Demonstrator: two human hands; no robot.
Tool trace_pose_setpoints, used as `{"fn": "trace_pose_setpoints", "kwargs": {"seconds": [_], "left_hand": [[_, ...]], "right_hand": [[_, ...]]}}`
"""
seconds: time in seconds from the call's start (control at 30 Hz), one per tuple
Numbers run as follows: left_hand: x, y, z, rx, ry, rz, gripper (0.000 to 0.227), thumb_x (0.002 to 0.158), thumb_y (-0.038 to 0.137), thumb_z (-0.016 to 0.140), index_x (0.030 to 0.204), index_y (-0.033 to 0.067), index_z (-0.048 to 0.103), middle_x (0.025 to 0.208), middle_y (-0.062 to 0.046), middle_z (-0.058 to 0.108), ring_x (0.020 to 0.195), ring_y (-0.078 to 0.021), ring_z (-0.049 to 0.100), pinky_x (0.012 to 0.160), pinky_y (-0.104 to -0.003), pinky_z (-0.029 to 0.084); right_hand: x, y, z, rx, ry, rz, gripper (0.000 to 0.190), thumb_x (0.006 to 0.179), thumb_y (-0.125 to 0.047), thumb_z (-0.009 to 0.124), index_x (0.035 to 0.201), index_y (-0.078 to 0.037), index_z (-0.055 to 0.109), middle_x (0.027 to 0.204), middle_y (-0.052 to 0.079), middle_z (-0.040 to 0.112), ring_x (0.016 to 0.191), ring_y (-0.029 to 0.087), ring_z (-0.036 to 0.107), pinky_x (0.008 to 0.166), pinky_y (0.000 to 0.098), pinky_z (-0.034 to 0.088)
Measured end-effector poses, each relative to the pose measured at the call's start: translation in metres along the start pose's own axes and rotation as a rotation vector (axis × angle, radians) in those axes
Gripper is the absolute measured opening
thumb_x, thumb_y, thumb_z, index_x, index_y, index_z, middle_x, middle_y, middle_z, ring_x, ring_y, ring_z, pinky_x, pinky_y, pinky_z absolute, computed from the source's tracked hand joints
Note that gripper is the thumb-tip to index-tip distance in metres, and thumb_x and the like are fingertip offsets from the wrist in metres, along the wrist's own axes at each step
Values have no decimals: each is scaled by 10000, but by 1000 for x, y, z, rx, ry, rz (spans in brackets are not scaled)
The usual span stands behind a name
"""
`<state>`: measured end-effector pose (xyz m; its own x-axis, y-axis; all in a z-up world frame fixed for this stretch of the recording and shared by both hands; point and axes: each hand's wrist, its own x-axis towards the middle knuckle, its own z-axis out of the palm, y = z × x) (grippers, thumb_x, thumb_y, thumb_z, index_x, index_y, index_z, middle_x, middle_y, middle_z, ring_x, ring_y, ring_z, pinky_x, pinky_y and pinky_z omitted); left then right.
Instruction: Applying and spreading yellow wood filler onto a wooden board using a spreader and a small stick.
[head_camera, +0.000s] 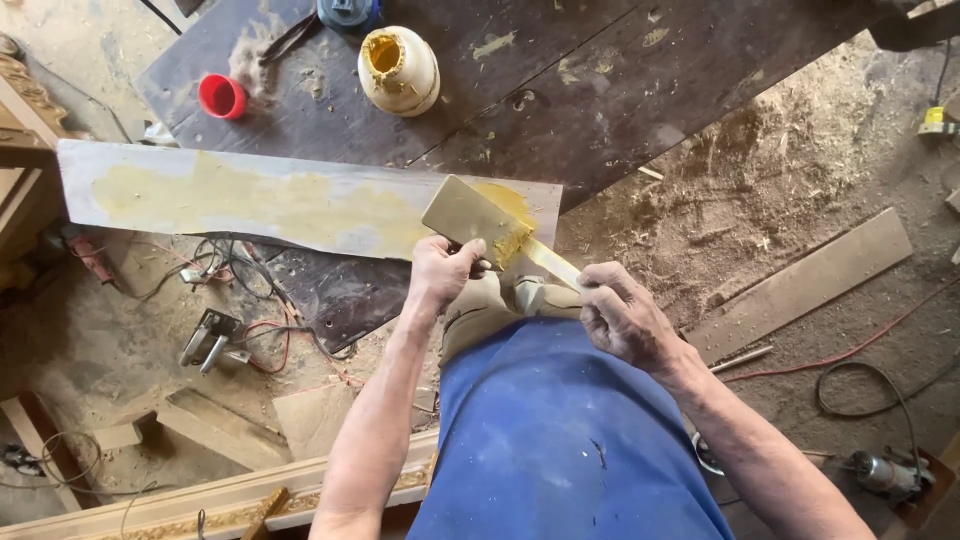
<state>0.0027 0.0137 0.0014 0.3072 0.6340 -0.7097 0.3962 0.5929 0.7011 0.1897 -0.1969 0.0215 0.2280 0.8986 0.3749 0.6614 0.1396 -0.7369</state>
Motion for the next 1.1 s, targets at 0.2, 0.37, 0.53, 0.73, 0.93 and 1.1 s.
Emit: {"fn": "trace_pose_setpoints", "kwargs": {"seconds": [0.2,0.37,0.53,0.73,0.93,1.1], "left_hand": [[-33,20,-4,417,2,-38,322,787,419,829,757,100,800,656,-103,723,662,-182,717,718,-415,592],[-51,14,-32,10,189,45,218,830,120,829,812,-83,752,641,-159,685,589,-165,658,603,-375,608],[-54,-1,-6,29,145,83,250,803,134,868,757,-78,745,578,-185,644,567,-162,624,544,-401,576],[-45,16,-22,270,196,133,254,826,224,829,685,21,770,598,-134,715,579,-208,743,559,-305,596],[-20,19,15,492,37,394,258,814,276,821,642,101,740,599,-60,680,614,-213,698,592,-344,557],[28,30,-5,480,-9,553,55,862,180,794,807,173,789,687,-1,707,662,-130,718,611,-283,583]], "right_hand": [[-15,18,-33,-113,207,-13,192,838,52,669,941,-105,632,1039,115,666,885,310,679,761,414,566],[-21,22,-32,-64,279,78,180,836,100,636,890,-68,597,994,135,664,877,317,685,763,388,558],[2,2,-26,-23,296,109,162,837,84,657,844,-70,606,963,143,682,845,326,697,732,394,563],[10,9,-31,6,340,104,155,842,92,650,829,-52,592,933,156,671,840,342,693,747,385,563],[10,10,-28,26,359,131,155,851,100,642,838,-45,588,935,155,670,843,332,694,731,392,556],[4,15,-35,11,405,140,173,861,95,647,836,-64,584,932,149,665,840,312,679,732,387,540]]}}
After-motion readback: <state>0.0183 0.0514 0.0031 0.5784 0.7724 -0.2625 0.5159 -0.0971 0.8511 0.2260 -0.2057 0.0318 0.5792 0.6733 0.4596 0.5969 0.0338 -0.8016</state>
